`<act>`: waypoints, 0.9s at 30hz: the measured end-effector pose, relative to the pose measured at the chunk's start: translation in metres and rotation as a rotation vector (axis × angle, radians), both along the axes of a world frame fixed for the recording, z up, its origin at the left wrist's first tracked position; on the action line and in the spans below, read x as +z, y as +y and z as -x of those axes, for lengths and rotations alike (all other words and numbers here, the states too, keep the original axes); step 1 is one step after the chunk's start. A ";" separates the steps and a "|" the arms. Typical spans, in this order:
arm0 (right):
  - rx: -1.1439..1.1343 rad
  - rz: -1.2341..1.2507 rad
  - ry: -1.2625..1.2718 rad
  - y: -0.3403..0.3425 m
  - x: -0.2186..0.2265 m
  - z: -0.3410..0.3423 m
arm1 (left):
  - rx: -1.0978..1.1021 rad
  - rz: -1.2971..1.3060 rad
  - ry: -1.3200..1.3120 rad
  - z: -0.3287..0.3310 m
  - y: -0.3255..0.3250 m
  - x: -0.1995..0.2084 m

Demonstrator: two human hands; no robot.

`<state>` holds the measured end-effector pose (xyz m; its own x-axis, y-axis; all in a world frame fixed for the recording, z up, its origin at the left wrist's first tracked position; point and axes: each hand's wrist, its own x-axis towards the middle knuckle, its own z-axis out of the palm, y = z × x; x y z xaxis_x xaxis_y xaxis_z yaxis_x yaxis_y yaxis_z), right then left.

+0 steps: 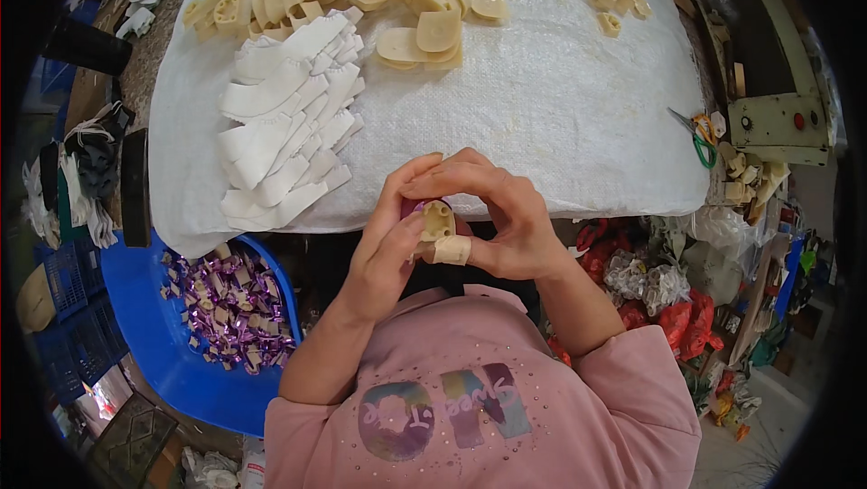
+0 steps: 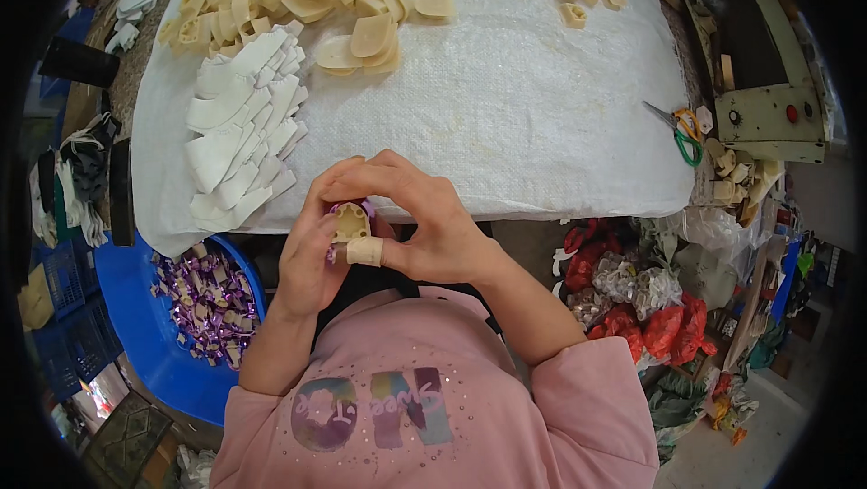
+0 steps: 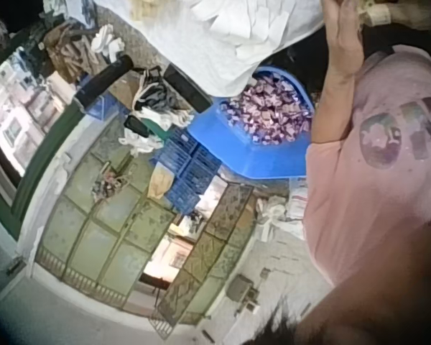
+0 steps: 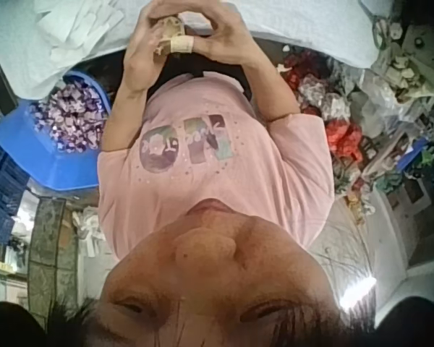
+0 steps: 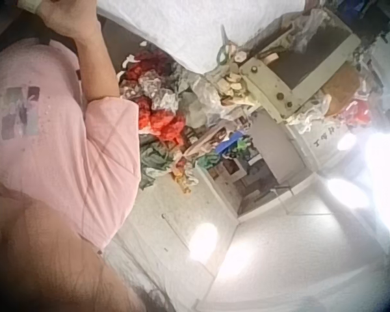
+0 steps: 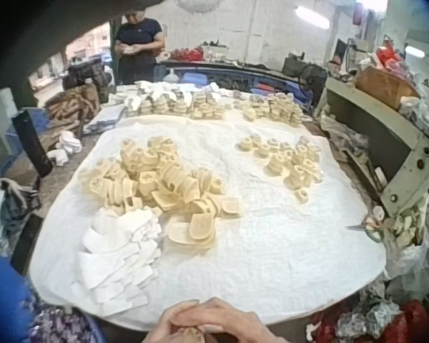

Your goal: Manually assemble and align small shoe components by hand at a workstation.

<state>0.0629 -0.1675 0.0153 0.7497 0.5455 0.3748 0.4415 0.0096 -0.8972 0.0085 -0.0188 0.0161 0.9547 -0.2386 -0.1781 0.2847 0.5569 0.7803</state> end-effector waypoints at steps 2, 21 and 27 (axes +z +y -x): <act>0.001 0.017 -0.037 0.002 -0.001 0.001 | 0.061 -0.111 -0.069 0.004 -0.002 -0.010; 0.053 -0.154 0.492 0.020 -0.022 0.014 | 0.416 -0.603 -0.356 0.005 -0.025 -0.014; -0.038 -0.289 0.395 0.033 -0.023 0.030 | 0.546 -0.522 -0.242 -0.002 -0.020 -0.015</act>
<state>0.0333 -0.1348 -0.0077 0.8823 0.4309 0.1894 0.0724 0.2734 -0.9592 0.0101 -0.0386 0.0015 0.9393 0.3314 0.0892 -0.1338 0.1142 0.9844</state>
